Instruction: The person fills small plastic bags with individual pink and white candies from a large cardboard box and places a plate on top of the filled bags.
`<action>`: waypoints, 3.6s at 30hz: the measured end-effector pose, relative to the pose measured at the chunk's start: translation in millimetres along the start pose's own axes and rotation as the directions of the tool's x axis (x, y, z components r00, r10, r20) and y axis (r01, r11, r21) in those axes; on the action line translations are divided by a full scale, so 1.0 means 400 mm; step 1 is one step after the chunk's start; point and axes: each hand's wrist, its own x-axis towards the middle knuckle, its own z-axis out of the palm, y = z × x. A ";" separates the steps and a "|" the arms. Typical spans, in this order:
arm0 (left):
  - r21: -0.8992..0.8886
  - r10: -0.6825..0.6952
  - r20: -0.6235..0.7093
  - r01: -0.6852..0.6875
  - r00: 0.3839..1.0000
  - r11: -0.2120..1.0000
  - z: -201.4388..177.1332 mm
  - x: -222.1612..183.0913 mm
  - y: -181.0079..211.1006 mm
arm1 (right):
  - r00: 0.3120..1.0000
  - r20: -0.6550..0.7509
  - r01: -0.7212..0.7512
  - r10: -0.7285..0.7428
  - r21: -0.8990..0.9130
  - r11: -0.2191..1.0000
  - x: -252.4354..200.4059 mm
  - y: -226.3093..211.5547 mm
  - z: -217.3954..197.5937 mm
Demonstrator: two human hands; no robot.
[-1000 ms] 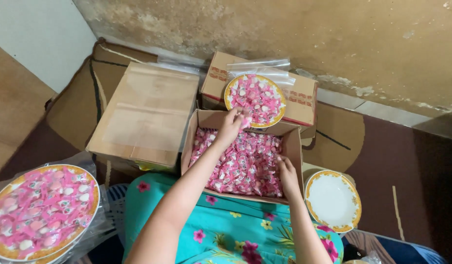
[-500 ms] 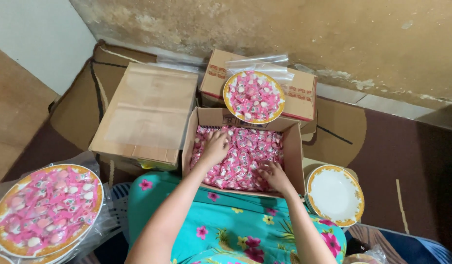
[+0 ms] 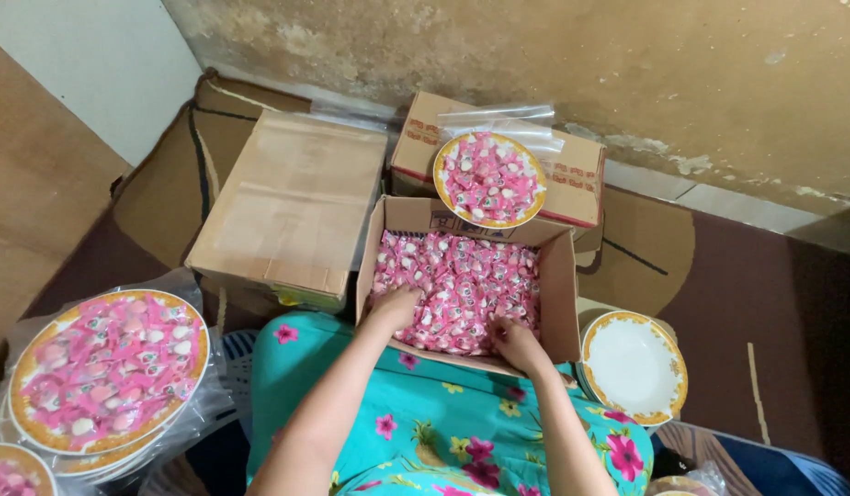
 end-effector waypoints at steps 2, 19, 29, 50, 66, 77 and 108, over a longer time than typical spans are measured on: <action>-0.023 -0.001 0.032 0.002 0.999 1.000 -0.057 -0.052 0.035 | 0.999 -0.033 -0.024 0.024 0.013 1.000 -0.004 0.004 -0.004; -0.198 0.018 -0.189 -0.057 0.982 0.978 -0.059 -0.029 0.020 | 0.842 -0.405 -0.126 0.356 0.494 0.861 -0.053 -0.091 -0.110; -0.269 -0.065 -0.147 0.023 0.987 0.963 -0.144 -0.059 0.050 | 0.644 -0.738 0.244 0.202 0.449 0.860 0.167 -0.203 -0.370; -0.014 0.141 -0.919 -0.388 0.369 0.922 -0.310 0.291 0.225 | 0.644 -0.712 0.279 -0.278 -0.119 0.953 0.362 -0.192 -0.321; 0.063 0.160 -0.637 -0.157 0.754 0.986 -0.338 0.434 0.254 | 0.738 -0.616 0.203 -0.275 -0.186 0.961 0.368 -0.177 -0.313; -0.005 0.171 -0.862 -0.346 0.477 0.938 -0.216 0.186 0.126 | 0.502 -0.856 0.305 -0.123 0.043 0.951 0.260 0.013 -0.149; 0.153 0.184 -0.549 -0.118 0.816 0.981 -0.472 0.416 0.137 | 0.799 -0.512 0.252 -0.316 -0.192 0.948 0.513 -0.254 -0.354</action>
